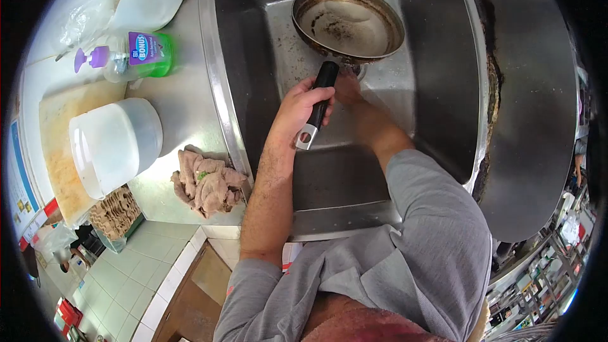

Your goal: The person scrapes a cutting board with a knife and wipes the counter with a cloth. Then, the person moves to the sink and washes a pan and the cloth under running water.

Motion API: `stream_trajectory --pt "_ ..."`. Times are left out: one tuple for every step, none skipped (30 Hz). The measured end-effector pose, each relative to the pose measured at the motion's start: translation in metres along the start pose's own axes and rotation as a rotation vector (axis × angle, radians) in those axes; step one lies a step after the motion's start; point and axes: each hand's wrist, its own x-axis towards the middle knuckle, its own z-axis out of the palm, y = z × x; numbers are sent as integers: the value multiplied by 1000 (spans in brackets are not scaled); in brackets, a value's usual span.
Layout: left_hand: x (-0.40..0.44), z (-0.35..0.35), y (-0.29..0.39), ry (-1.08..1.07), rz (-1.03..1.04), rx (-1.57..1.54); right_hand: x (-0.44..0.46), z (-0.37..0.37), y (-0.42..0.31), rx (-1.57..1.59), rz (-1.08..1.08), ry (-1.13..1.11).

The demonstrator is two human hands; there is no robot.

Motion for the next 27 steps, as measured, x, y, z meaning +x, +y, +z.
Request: stream_trajectory --pt "0 0 -1 1 0 -4 2 1 -3 -4 -4 2" --pt "-1 0 -2 4 0 -6 5 1 -6 225 176 13" --pt "0 0 -2 6 8 -5 9 2 -8 456 354 25" --pt "0 -1 -2 -2 3 -3 11 8 -7 457 347 30" --pt "0 -1 -2 -10 -3 -1 12 15 -4 362 290 101" --pt "0 0 -1 1 -5 1 14 22 -2 317 258 138" --pt "0 0 -1 5 1 4 17 15 -3 270 228 175" --pt "0 0 -1 3 -3 17 19 7 -4 312 287 185" --pt "0 0 -1 0 -7 32 20 0 -6 355 347 194" --pt "0 0 -1 -3 -16 38 20 -2 -7 360 345 199" --pt "0 1 -1 1 -12 43 21 -3 -10 390 440 186" --pt "-1 1 -1 4 -14 53 24 -6 -10 408 486 182" --pt "0 1 -1 8 -16 63 26 -3 -9 426 532 178" --pt "2 -1 -2 11 -12 67 27 0 -3 491 493 86" --pt "4 -4 -5 -12 -16 101 27 2 0 522 472 40" --pt "5 -5 -7 -36 -19 132 26 -4 2 553 451 -7" --pt "5 -5 -8 -36 -16 130 24 -12 6 518 424 -120" --pt "5 -5 -9 -29 -29 215 23 -20 9 479 395 -229" --pt "4 -4 -9 -20 -39 298 20 -11 11 470 389 -224" --pt "7 -7 -12 -19 -26 291 15 11 15 685 360 -186" --pt "13 -13 -19 -3 -19 529 8 13 21 783 332 -172" --pt "19 -20 -28 21 -13 762 1 15 27 882 303 -160" --pt "26 -29 -41 37 2 740 -13 8 32 712 156 -225" --pt "36 -39 -57 48 -2 955 -26 -1 37 536 3 -285" --pt "44 -46 -69 71 -9 1164 -34 -31 40 493 62 -497" --pt "47 -48 -74 38 -55 1203 -41 -69 42 432 108 -706" --pt "48 -52 -80 24 -110 1230 -52 -83 52 435 92 -694"
